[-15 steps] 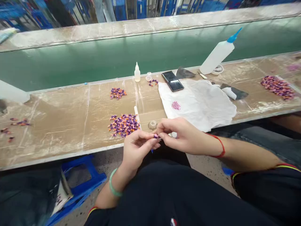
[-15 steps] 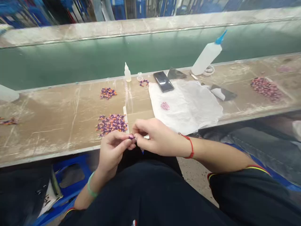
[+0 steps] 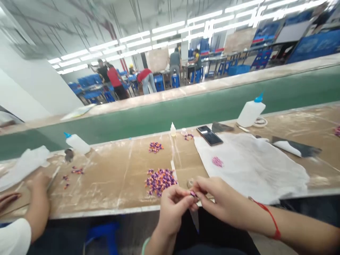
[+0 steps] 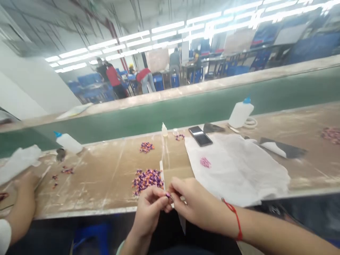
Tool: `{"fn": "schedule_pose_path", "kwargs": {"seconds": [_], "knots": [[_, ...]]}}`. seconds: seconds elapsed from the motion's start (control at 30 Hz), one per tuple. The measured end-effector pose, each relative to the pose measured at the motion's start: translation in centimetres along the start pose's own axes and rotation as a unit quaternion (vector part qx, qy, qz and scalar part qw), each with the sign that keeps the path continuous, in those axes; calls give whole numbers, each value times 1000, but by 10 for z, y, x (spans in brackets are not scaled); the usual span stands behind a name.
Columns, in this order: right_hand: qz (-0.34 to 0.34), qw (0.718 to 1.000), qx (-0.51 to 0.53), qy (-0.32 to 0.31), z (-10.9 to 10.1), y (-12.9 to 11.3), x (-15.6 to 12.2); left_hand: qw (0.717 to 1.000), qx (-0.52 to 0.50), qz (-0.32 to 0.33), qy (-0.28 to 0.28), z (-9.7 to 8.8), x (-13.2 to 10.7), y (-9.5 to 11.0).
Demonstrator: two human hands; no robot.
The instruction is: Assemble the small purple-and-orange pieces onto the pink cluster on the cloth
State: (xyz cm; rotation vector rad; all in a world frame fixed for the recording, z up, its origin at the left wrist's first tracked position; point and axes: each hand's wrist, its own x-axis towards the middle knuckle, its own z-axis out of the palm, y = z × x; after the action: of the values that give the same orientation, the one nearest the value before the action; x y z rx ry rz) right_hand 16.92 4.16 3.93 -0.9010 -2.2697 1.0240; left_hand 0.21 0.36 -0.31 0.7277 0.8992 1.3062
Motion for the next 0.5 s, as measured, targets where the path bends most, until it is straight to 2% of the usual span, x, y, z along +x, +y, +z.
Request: {"fn": "schedule_pose_path", "kwargs": {"seconds": [0.3,0.5], "knots": [[-12,1000,-21,15,7,11,2,999,-13,27,44,12,-3,1],[-15,999,-28,32,4,13,1,999,-4,29,46,19,2,2]]}}
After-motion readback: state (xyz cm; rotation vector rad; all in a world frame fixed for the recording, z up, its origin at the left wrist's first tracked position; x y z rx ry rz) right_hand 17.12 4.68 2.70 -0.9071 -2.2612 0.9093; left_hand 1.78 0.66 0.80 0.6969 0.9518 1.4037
